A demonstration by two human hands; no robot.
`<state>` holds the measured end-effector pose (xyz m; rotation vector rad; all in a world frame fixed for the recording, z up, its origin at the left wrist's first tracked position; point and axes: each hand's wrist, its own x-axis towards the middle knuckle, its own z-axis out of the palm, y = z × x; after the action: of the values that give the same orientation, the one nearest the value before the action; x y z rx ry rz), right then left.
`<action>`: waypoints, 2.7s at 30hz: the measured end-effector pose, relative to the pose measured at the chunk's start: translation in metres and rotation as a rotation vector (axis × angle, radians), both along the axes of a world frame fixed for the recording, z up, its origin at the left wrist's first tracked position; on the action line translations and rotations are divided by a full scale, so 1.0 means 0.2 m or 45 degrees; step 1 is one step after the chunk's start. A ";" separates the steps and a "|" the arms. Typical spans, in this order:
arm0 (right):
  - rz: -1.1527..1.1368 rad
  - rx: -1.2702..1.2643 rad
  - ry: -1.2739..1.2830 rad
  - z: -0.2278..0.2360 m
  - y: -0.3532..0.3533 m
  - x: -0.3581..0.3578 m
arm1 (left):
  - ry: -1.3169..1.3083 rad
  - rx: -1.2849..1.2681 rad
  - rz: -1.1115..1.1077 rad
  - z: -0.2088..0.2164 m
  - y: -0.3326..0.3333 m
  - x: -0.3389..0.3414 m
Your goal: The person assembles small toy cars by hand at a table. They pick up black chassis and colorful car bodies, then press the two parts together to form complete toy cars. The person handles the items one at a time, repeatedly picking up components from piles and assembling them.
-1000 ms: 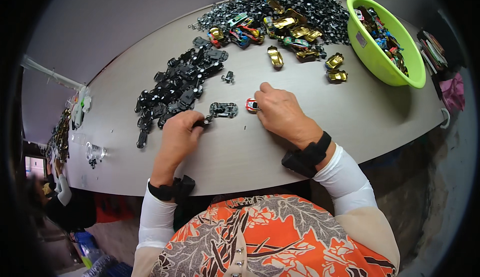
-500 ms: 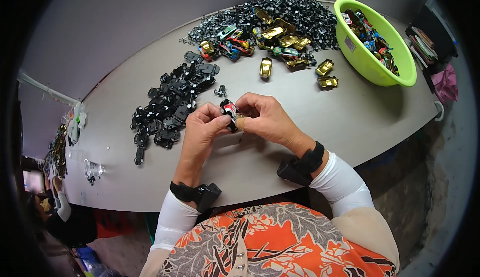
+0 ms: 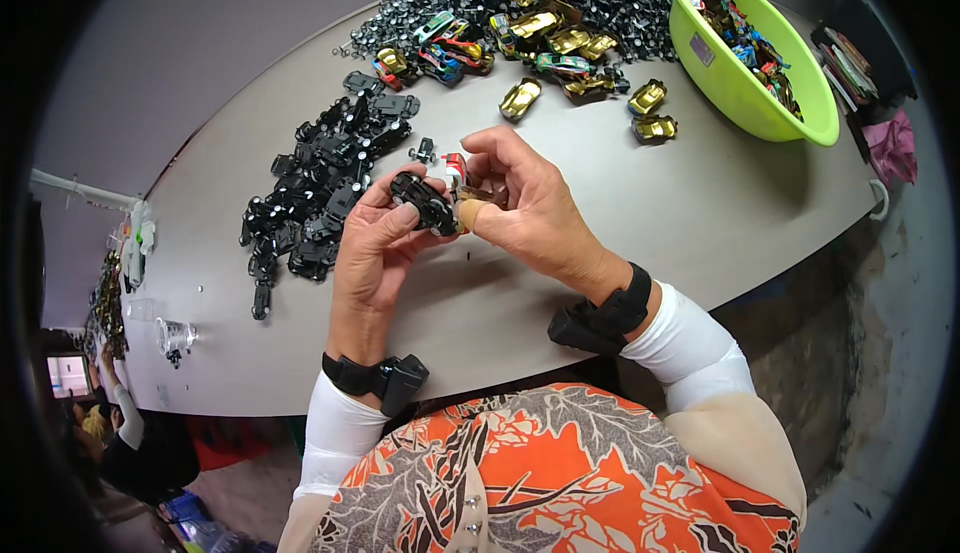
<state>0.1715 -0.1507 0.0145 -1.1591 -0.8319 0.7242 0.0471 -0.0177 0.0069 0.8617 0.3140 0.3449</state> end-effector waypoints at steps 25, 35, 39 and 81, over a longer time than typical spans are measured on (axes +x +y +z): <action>-0.026 -0.019 -0.656 0.02 0.00 -0.03 | 0.014 0.207 0.024 -0.01 -0.04 -0.01; -0.026 0.023 -0.562 -0.03 0.01 -0.01 | 0.052 0.500 0.021 0.00 -0.08 0.01; -0.063 -0.026 -0.463 -0.02 0.00 -0.02 | 0.107 0.634 0.001 -0.03 -0.12 0.00; 0.512 -0.251 -0.079 0.03 -0.06 0.14 | 0.196 0.192 -0.292 -0.02 -0.05 -0.02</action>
<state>0.1987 -0.1623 0.0214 -1.2063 -1.0805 1.1254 0.0424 -0.0282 0.0025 1.0645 0.3306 0.0900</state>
